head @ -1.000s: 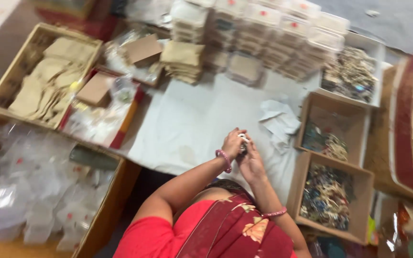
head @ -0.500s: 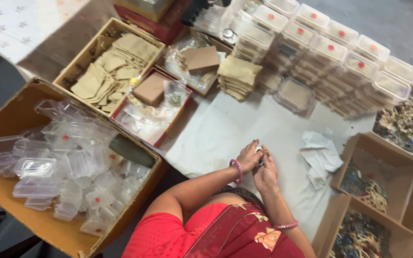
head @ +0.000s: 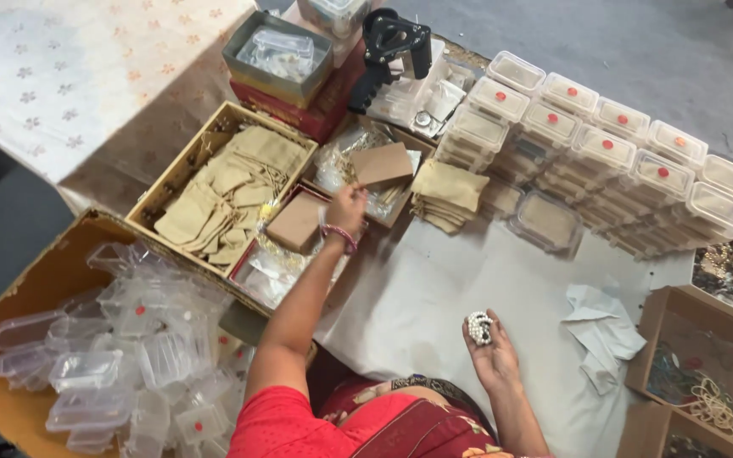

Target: The person picks up a small cloth pouch, places a pearl necklace inside, and ties it shut. They then wipe the necklace with a white cloth, place it into a clear plastic bag, and finally put the bagged necklace into another cloth pouch. The person also handles a plastic container and wipes it with a cloth.

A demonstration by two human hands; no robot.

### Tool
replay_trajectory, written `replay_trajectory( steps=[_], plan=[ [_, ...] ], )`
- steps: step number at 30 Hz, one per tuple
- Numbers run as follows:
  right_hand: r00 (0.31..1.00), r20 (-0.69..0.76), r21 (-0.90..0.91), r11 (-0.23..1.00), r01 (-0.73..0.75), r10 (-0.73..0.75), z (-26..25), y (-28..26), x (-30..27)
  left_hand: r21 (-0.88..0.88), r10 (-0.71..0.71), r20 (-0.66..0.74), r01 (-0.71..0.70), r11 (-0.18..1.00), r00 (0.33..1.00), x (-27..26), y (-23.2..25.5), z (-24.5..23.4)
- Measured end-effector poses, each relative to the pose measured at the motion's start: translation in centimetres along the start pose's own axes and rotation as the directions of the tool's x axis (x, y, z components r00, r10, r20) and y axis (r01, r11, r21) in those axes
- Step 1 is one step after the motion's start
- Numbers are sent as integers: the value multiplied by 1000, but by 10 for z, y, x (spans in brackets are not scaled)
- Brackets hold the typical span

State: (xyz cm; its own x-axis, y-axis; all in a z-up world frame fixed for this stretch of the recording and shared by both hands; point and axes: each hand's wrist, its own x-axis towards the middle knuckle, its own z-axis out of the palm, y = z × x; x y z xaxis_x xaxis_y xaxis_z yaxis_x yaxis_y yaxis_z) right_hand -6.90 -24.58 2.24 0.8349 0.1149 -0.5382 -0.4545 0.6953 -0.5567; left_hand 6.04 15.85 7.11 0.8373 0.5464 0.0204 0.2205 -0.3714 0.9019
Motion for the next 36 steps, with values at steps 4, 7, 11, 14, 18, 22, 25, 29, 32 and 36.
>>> replay_trajectory(
  steps=[4, 7, 11, 14, 18, 22, 25, 29, 32, 36],
  plan=[
    [999, -54, 16, 1000, 5, -4, -1, 17, 2, 305, 250, -135, -200, 931, 959, 73, -21, -27],
    [992, -126, 34, 999, 9, -4, 1, 27, -5, 390, 107, -134, -47, 919, 985, 111, -31, -33],
    [983, -182, 54, 998, 23, -13, 0, 31, -12, 399, -36, -102, 74, 914, 994, 151, -64, -11],
    [977, -211, 64, 996, 55, -41, -8, 30, -16, 384, -79, -86, 107, 917, 993, 152, -52, -3],
    [965, -256, 72, 994, 81, -60, -9, 32, -26, 371, -11, -129, 59, 927, 992, 152, -44, 3],
    [972, -224, 99, 991, 89, -65, -20, 37, -27, 415, 71, -137, -7, 910, 988, 146, -35, 0],
    [969, -242, 91, 993, 80, -56, -23, 37, -30, 438, 128, -135, -57, 897, 982, 143, -36, -4],
    [969, -238, 85, 992, 89, -67, -22, 30, -33, 582, 52, 6, -46, 812, 999, 154, -54, -2],
    [966, -249, 81, 993, 87, -64, -17, 25, -36, 534, 4, -9, 2, 845, 1000, 159, -61, 2],
    [979, -200, 87, 994, 66, -48, -33, 27, -36, 534, 17, -5, -12, 845, 1000, 175, -111, 24]
  ],
)
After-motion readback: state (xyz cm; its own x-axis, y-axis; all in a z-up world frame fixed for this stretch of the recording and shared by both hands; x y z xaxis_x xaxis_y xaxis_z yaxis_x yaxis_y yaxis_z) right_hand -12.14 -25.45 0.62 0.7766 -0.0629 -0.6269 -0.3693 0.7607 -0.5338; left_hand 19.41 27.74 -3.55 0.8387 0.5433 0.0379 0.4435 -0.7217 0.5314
